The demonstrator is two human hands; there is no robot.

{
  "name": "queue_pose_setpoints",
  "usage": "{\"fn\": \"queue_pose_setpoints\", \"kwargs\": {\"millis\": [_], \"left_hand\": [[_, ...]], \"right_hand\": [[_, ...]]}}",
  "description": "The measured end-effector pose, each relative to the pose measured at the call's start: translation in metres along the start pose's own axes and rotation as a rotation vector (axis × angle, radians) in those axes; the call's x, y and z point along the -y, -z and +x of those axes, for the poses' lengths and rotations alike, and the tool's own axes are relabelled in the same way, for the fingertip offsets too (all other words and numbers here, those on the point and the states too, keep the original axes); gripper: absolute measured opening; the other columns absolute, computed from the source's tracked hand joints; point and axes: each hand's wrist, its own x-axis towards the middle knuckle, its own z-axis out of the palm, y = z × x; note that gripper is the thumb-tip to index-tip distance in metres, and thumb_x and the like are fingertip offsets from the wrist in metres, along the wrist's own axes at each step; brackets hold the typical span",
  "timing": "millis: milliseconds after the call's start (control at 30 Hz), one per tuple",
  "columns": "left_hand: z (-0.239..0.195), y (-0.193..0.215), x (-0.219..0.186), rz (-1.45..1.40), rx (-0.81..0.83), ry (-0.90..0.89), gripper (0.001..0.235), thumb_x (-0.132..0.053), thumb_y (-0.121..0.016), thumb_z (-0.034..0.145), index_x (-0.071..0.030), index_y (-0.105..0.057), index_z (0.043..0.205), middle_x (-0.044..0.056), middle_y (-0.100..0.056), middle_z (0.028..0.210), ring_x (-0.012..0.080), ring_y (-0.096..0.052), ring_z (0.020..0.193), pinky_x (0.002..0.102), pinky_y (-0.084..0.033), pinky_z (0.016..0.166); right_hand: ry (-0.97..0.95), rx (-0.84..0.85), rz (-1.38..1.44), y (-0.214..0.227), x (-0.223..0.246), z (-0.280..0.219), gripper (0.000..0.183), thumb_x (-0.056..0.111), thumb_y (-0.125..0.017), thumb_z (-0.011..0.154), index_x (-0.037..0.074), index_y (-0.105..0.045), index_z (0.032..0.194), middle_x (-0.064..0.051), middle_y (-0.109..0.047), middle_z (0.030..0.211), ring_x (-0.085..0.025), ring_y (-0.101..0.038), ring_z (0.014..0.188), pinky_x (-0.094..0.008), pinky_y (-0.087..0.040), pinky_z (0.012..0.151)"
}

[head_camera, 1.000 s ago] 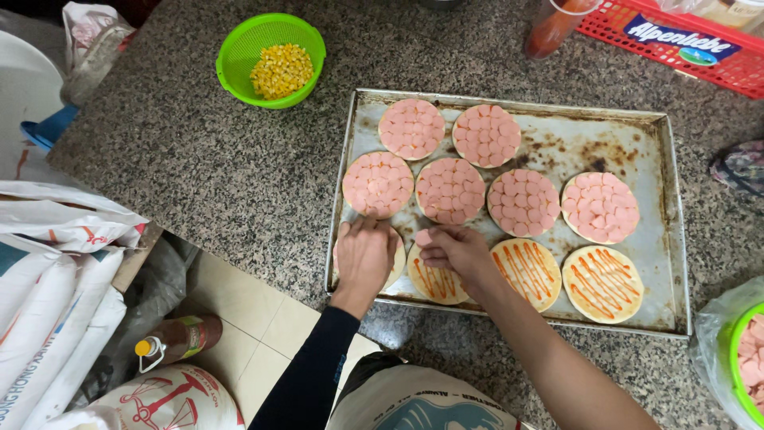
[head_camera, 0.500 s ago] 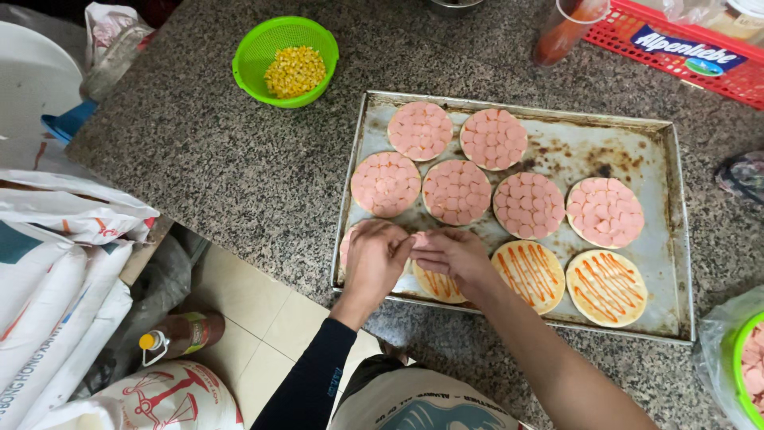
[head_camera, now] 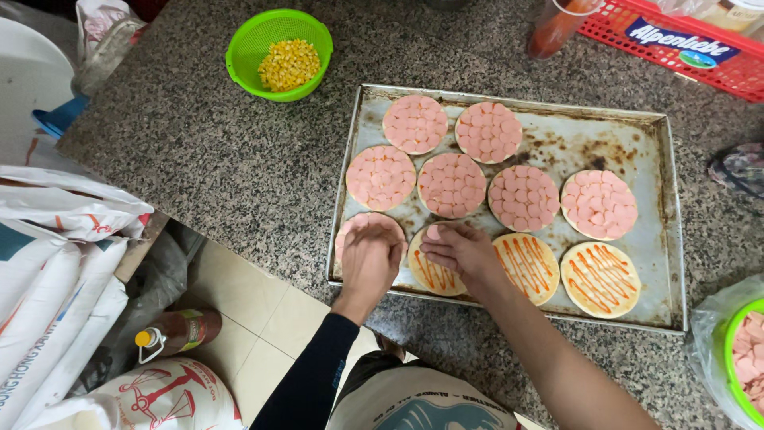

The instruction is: The person uses chopsticks to turn donuts in a pan of oil and then by hand places pieces of sliced meat onto small rounds of dough on a tray.

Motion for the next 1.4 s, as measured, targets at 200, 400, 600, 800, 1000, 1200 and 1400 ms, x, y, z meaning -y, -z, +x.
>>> {"fn": "queue_pose_setpoints", "kwargs": {"millis": [200, 400, 600, 800, 1000, 1200, 1400], "left_hand": [[-0.002, -0.008, 0.002, 0.145, -0.057, 0.008, 0.009, -0.016, -0.075, 0.080, -0.007, -0.073, 0.083, 0.013, -0.072, 0.089, 0.0307, -0.068, 0.091, 0.045, -0.045, 0.086], [-0.001, -0.010, 0.001, 0.189, -0.066, 0.021, 0.013, -0.016, -0.075, 0.079, -0.005, -0.072, 0.084, 0.015, -0.072, 0.090, 0.0316, -0.068, 0.092, 0.045, -0.044, 0.086], [0.003, 0.002, -0.010, 0.191, -0.129, -0.011, 0.015, -0.020, -0.074, 0.085, -0.004, -0.073, 0.085, 0.015, -0.071, 0.087, 0.0324, -0.067, 0.087, 0.046, -0.044, 0.086], [0.004, 0.020, -0.016, -0.283, 0.027, 0.198, 0.015, -0.018, -0.074, 0.088, -0.004, -0.072, 0.083, 0.011, -0.067, 0.071, 0.0256, -0.064, 0.062, 0.037, -0.049, 0.064], [-0.003, 0.032, -0.007, -0.150, 0.036, 0.233, 0.012, -0.018, -0.073, 0.087, -0.007, -0.075, 0.086, 0.011, -0.069, 0.072, 0.0281, -0.066, 0.072, 0.043, -0.047, 0.073], [-0.016, 0.025, 0.004, 0.001, -0.071, 0.016, 0.013, -0.015, -0.071, 0.084, -0.008, -0.076, 0.093, 0.012, -0.074, 0.098, 0.0302, -0.068, 0.098, 0.048, -0.042, 0.092], [-0.020, 0.013, -0.003, 0.009, 0.041, 0.002, 0.009, -0.015, -0.072, 0.083, -0.007, -0.074, 0.084, 0.011, -0.073, 0.090, 0.0283, -0.068, 0.095, 0.043, -0.044, 0.092]], "right_hand": [[-0.010, 0.011, -0.011, 0.003, -0.005, 0.000, 0.030, 0.021, -0.067, 0.095, 0.000, -0.067, 0.116, -0.014, -0.076, 0.108, -0.024, -0.076, 0.101, -0.035, -0.061, 0.090], [0.001, 0.032, -0.030, 0.000, -0.002, -0.004, 0.031, 0.022, -0.066, 0.095, 0.000, -0.066, 0.116, -0.014, -0.075, 0.109, -0.024, -0.075, 0.102, -0.035, -0.062, 0.090], [-0.034, 0.039, -0.052, -0.003, -0.003, -0.003, 0.030, 0.017, -0.067, 0.094, -0.003, -0.067, 0.117, -0.015, -0.076, 0.108, -0.026, -0.075, 0.101, -0.036, -0.062, 0.089], [-0.032, 0.146, -0.059, -0.007, -0.017, 0.007, 0.030, 0.017, -0.061, 0.097, -0.003, -0.064, 0.119, -0.018, -0.075, 0.111, -0.028, -0.076, 0.100, -0.039, -0.063, 0.089], [-0.024, 0.166, -0.113, -0.011, -0.017, 0.006, 0.031, 0.019, -0.056, 0.100, -0.003, -0.065, 0.119, -0.020, -0.077, 0.111, -0.028, -0.077, 0.102, -0.037, -0.063, 0.089], [0.003, 0.057, -0.101, -0.006, -0.005, -0.003, 0.031, 0.020, -0.056, 0.100, -0.002, -0.067, 0.119, -0.017, -0.076, 0.111, -0.026, -0.076, 0.100, -0.037, -0.062, 0.089], [-0.022, 0.028, -0.104, -0.007, -0.003, -0.006, 0.033, 0.022, -0.055, 0.101, -0.002, -0.066, 0.122, -0.016, -0.075, 0.112, -0.026, -0.075, 0.102, -0.038, -0.061, 0.090]]}}
